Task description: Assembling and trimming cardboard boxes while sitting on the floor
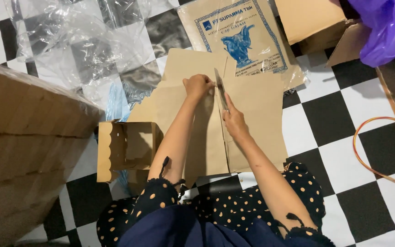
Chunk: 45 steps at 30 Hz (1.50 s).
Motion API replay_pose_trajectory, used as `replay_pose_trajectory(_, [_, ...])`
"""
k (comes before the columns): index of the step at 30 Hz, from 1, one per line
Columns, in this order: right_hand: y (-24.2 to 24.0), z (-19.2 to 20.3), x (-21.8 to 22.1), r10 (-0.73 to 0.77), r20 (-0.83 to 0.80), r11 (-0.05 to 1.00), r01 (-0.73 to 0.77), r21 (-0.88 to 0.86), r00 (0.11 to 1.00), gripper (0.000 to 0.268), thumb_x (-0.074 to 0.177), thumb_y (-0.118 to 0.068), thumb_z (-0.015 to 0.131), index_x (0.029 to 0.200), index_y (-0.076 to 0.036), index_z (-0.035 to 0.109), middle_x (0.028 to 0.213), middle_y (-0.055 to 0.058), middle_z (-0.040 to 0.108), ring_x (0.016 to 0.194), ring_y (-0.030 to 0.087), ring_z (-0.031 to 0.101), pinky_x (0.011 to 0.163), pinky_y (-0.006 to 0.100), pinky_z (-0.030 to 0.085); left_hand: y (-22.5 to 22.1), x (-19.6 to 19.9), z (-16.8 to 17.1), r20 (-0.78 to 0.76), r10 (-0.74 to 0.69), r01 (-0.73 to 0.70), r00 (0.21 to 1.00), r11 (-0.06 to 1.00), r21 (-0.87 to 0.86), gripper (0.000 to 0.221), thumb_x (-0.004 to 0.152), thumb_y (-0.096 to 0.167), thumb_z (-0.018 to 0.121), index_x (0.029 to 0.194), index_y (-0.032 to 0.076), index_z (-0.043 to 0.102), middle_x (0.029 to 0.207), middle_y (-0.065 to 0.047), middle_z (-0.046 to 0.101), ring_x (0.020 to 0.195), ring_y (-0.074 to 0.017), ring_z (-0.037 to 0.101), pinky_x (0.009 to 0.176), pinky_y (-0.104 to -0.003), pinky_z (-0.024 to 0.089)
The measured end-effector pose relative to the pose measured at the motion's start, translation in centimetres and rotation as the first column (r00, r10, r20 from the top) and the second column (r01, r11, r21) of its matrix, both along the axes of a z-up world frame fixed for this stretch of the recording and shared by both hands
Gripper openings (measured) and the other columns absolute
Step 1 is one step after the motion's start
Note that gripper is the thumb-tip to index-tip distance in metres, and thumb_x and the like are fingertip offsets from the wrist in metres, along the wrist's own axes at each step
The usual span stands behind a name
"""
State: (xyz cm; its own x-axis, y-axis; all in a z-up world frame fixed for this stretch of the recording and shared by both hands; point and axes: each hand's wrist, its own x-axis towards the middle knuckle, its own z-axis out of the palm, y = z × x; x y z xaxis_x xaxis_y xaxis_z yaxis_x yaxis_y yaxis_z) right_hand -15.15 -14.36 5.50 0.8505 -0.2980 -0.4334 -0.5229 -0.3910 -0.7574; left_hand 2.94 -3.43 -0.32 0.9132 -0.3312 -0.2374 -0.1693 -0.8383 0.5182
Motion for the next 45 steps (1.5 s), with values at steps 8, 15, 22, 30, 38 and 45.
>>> replay_pose_trajectory(8, [1.5,1.1,-0.6,0.108,0.057,0.992,-0.103,-0.077,0.992,0.064,0.104,-0.013,0.039,0.165,-0.027,0.024,0.152,0.025,0.048,0.139,0.043,0.048,0.115,0.052,0.041,-0.1,0.1,-0.6,0.063,-0.009,0.008,0.998,1.000,0.020,0.010,0.081,0.033,0.076,0.084,0.024,0.080,0.083,-0.001,0.078,0.091,-0.0290,0.072,0.085,-0.044,0.033])
replay_pose_trajectory(15, [1.4,1.1,-0.3,0.134,0.013,0.987,-0.133,-0.095,0.991,0.062,0.105,-0.015,0.038,0.164,-0.027,0.026,0.140,0.032,0.056,0.132,0.046,0.054,0.110,0.053,0.045,-0.2,0.8,-4.6,0.196,-0.083,0.073,0.977,0.996,0.056,0.013,0.080,0.037,0.081,0.083,0.024,0.078,0.078,0.001,0.075,0.087,-0.0273,0.069,0.086,-0.046,0.037])
replay_pose_trajectory(22, [0.3,-2.6,0.2,0.178,0.071,0.977,-0.168,-0.130,0.981,0.063,0.102,-0.013,0.038,0.164,-0.022,0.029,0.141,0.033,0.056,0.127,0.048,0.057,0.108,0.055,0.047,0.0,1.3,-9.8,0.396,-0.117,0.117,0.911,0.993,0.023,0.014,0.073,0.028,0.087,0.076,0.024,0.074,0.071,0.006,0.067,0.081,-0.0204,0.064,0.080,-0.040,0.042])
replay_pose_trajectory(30, [0.4,-2.1,0.0,0.195,0.076,0.968,-0.180,-0.175,0.978,0.063,0.103,-0.011,0.039,0.164,-0.021,0.028,0.132,0.034,0.062,0.120,0.048,0.062,0.103,0.055,0.051,0.4,-0.1,-7.9,0.567,-0.208,0.216,0.797,0.975,0.055,0.015,0.077,0.027,0.082,0.083,0.020,0.070,0.081,0.003,0.064,0.092,-0.0202,0.059,0.081,-0.037,0.042])
replay_pose_trajectory(38, [-0.1,-1.5,-0.6,0.119,0.064,0.991,-0.115,-0.072,0.991,0.063,0.103,-0.016,0.042,0.163,-0.033,0.030,0.124,0.027,0.068,0.102,0.041,0.072,0.084,0.050,0.059,0.8,-1.6,-4.5,0.486,-0.217,0.224,0.847,0.974,0.044,0.015,0.089,0.031,0.071,0.094,0.018,0.066,0.090,-0.001,0.063,0.099,-0.0229,0.057,0.086,-0.040,0.040])
replay_pose_trajectory(45, [-4.2,7.2,-6.7,-0.278,0.282,0.928,0.333,-0.169,0.918,0.065,0.100,-0.013,0.046,0.163,-0.020,0.032,0.155,0.027,0.044,0.134,0.047,0.050,0.106,0.055,0.045,2.3,-0.3,-1.8,0.257,-0.220,0.227,0.941,0.974,0.002,0.013,0.092,0.038,0.072,0.091,0.025,0.074,0.087,0.004,0.072,0.094,-0.0219,0.065,0.089,-0.043,0.038])
